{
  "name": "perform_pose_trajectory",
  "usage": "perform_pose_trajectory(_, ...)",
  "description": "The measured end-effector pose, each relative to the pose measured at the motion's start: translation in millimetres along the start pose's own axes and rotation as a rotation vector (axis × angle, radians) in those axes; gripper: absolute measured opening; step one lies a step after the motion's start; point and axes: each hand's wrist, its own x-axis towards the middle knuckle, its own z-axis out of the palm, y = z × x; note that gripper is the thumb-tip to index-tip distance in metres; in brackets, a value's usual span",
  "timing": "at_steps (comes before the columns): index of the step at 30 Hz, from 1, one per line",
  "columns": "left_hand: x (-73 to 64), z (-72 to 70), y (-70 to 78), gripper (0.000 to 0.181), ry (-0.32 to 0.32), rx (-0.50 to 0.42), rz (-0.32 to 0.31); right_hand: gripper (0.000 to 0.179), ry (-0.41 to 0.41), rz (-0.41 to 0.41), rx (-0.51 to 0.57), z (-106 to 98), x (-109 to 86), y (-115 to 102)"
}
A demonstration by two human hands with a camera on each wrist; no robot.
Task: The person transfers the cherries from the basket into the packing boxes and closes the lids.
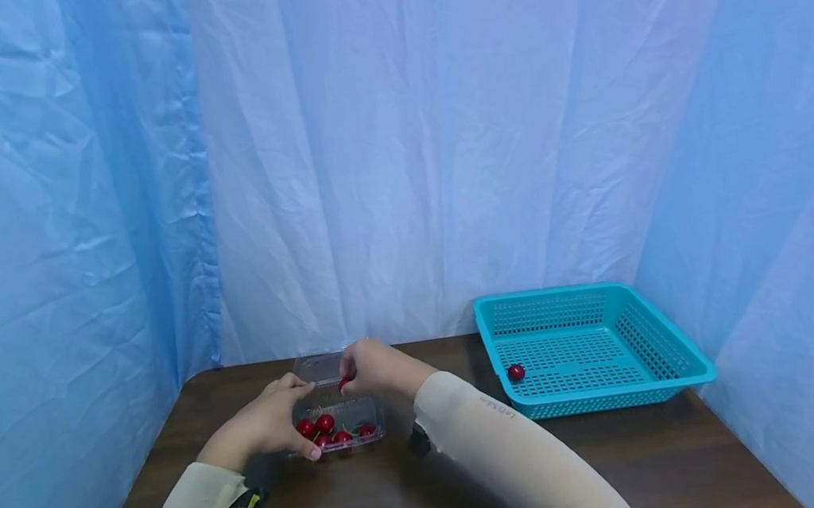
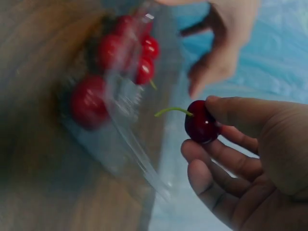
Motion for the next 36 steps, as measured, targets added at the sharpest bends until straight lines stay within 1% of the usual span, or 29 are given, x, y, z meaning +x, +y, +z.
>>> perform_pose_trajectory(4, -0.3, -0.1, -0.2, 0.126, -0.004, -0.002, 0.011, 0.006, -0.038, -0.002, -0.053, 18.5, 3.6, -6.0)
perform_pose_trajectory(6, -1.1, -1.0, 0.4, 0.126, -0.005, -0.006, 0.018, 0.006, -0.045, 0.002, -0.097, 24.3, 4.3, -9.7)
perform_pose_trajectory(9, -1.9, -2.2, 0.5, 0.126, -0.001, -0.002, 0.026, 0.006, -0.055, 0.006, -0.136, 30.0, 4.9, -14.1)
perform_pose_trajectory(14, -2.8, -3.5, 0.3, 0.127, -0.001, 0.002, 0.031, 0.006, -0.083, 0.011, -0.159, 41.2, 6.2, -15.5)
perform_pose_trajectory(18, -1.8, -2.3, -1.8, 0.127, -0.009, 0.004, 0.028, 0.006, -0.085, 0.016, -0.171, 48.8, 8.1, -13.9)
perform_pose_trajectory(23, -1.3, -1.5, -2.9, 0.126, -0.013, -0.003, 0.028, 0.006, -0.087, 0.026, -0.173, 51.6, 8.3, -12.0)
perform_pose_trajectory(26, -1.2, -1.1, -2.5, 0.126, -0.009, -0.008, 0.025, 0.004, -0.087, 0.040, -0.168, 44.6, 6.0, -12.3)
perform_pose_trajectory(29, -1.7, -1.1, -1.3, 0.127, -0.006, -0.009, 0.027, 0.004, -0.071, 0.045, -0.147, 29.0, 1.4, -11.9)
perform_pose_trajectory(32, -2.0, -0.9, -0.3, 0.127, -0.003, -0.007, 0.029, 0.009, -0.049, 0.035, -0.115, 6.7, -5.7, -9.1)
perform_pose_trajectory(36, -2.8, -0.9, 0.7, 0.126, 0.011, -0.007, 0.018, 0.013, -0.011, 0.041, -0.049, -29.9, -19.1, -0.6)
